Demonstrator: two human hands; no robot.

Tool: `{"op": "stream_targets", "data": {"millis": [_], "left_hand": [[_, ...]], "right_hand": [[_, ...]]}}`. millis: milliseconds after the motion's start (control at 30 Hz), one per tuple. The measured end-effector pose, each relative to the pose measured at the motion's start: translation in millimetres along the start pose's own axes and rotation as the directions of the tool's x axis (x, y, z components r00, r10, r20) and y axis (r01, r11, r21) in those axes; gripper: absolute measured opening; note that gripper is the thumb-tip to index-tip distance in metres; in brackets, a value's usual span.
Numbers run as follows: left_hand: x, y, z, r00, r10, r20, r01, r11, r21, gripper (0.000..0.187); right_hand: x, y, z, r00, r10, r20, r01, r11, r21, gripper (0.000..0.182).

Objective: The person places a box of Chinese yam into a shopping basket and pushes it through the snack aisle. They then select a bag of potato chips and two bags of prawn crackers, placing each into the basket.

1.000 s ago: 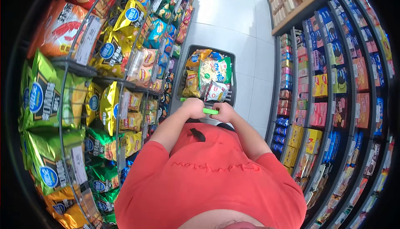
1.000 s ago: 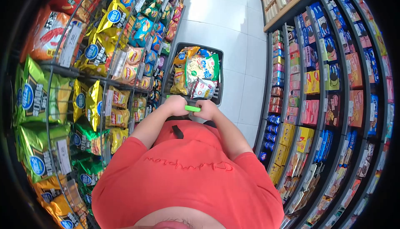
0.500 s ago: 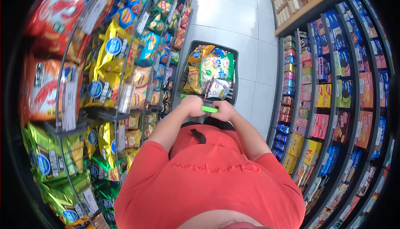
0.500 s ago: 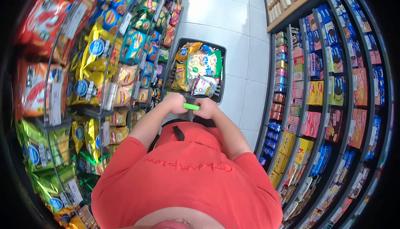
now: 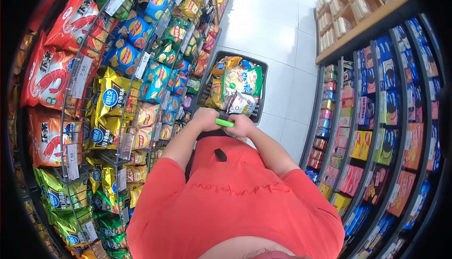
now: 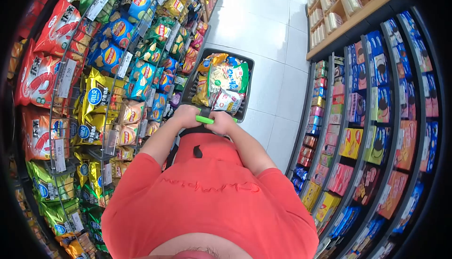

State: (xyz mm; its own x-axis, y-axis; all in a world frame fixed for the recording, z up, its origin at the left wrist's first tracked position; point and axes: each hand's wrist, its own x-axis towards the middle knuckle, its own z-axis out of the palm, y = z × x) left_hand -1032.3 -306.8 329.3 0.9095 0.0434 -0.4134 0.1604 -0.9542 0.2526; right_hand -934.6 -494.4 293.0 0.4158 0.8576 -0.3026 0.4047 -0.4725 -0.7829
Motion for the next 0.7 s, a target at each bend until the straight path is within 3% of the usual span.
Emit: {"op": "stream_targets", "data": {"millis": [267,467,700], "left_hand": [[60,-13,-23,1.000,0.004,-0.024,-0.004,1.000,-0.006,0.040],[104,-32,-41,0.987,0.072,-0.144,-0.076,0.997,-0.021,0.039],[168,-54,-88,0.996,0.068,-0.056,-0.071,0.995,-0.068,0.041]], "right_hand": [[50,23,-51,0.998,-0.007,0.056,0.009,1.000,-0.026,0.041],[94,32,-87,0.999,-0.024,0.048,0.025,1.000,-0.017,0.038],[155,43,-135,0.998,-0.007,0.059,0.007,1.000,-0.012,0.038]]}}
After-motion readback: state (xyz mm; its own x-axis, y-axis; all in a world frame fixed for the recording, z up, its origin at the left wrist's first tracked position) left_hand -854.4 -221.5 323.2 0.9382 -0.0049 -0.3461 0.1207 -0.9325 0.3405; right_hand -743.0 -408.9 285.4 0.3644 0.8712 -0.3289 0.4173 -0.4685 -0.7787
